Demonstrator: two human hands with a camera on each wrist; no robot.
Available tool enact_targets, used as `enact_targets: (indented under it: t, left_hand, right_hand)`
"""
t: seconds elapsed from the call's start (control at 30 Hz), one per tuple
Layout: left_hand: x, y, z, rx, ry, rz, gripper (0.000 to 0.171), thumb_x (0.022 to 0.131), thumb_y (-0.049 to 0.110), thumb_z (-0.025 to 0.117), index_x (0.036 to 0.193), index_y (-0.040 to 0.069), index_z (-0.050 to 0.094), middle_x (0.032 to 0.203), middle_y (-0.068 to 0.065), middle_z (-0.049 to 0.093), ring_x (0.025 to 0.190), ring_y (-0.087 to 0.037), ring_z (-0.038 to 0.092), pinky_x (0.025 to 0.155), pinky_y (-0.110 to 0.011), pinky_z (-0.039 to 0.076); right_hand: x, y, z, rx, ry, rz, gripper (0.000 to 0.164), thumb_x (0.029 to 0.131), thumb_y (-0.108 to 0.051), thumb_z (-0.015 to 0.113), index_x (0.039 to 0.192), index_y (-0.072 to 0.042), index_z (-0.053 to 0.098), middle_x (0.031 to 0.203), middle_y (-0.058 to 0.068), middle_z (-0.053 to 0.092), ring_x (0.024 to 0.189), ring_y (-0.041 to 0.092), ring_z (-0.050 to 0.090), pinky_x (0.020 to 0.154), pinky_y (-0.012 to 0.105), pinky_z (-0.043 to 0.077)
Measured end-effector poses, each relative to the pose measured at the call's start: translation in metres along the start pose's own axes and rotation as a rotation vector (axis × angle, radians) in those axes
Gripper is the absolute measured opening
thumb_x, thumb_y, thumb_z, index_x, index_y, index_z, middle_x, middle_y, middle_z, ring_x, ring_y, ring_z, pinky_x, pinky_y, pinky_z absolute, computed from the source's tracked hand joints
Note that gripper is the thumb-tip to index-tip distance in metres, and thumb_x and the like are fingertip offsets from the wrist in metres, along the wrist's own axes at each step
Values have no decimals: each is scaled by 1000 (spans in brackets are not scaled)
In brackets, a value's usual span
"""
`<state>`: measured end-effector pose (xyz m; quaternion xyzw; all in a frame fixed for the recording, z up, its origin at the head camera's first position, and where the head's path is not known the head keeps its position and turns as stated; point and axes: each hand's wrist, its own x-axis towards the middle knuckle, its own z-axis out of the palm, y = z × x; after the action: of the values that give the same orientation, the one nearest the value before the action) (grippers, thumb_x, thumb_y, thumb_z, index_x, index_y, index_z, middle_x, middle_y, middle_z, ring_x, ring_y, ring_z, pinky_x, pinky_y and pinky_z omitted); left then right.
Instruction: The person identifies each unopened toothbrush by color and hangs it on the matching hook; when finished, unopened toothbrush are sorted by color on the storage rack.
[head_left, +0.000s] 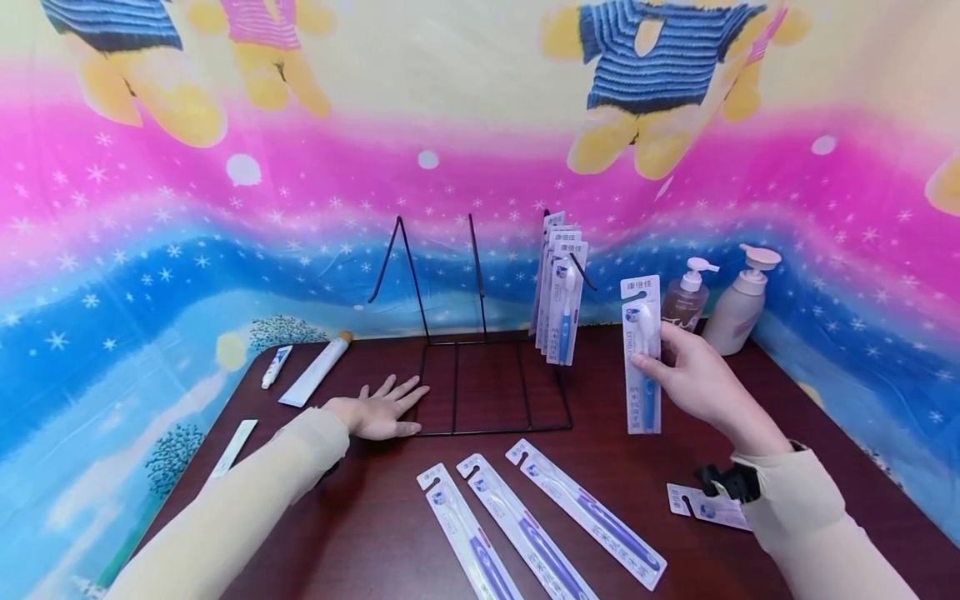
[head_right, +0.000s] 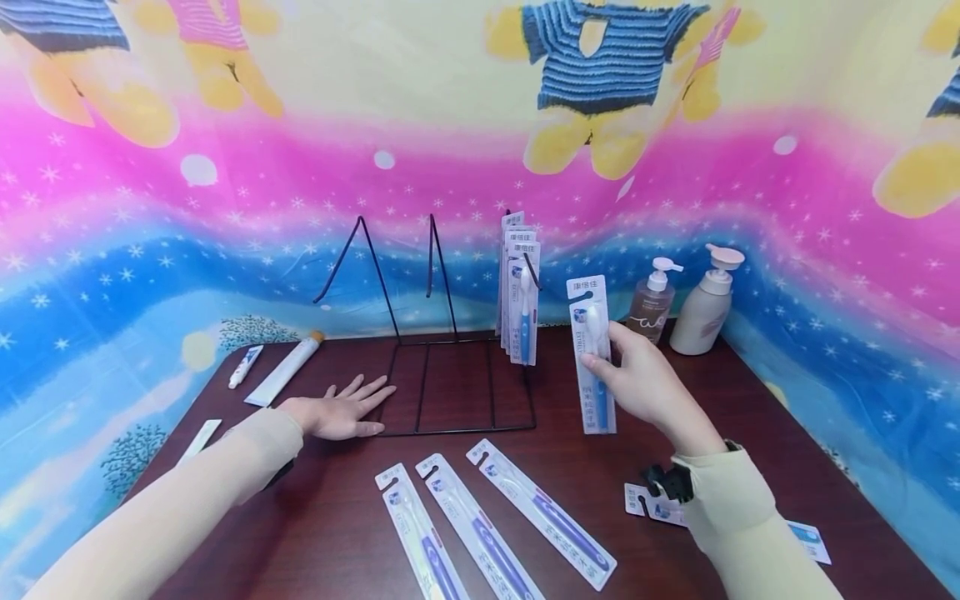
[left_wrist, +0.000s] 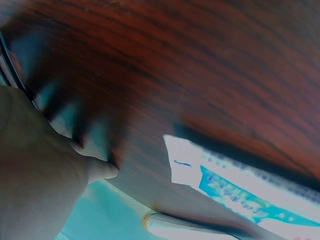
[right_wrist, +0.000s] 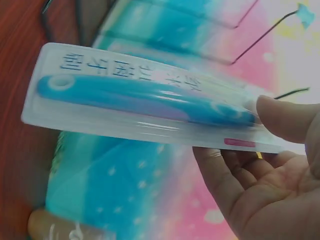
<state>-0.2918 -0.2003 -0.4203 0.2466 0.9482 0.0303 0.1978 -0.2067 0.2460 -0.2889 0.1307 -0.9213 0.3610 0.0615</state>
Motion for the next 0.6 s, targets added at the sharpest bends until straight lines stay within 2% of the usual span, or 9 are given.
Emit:
enact_targets:
  t: [0.23,0.6]
  left_hand:
    - [-2,1,-1,-5,-1,-4,73,91,57,38,149,25,9,154,-2,0,137,-36,-1,99,-66,7]
    - [-2,2,-2,1,-3,-4,73,91,57,38,149,25,9,154,-1,0,137,-36,-1,99,-66,7]
  right_hand:
    - [-8,-23,10,104,13,-105,50,92,-29,56,136,-12,41,121,13,54,99,28,58,80,52,47]
    - [4,-31,23,137,-19,-100,53,92,-26,57,140,-13,37,125,12,52,101,27,58,82,50,46]
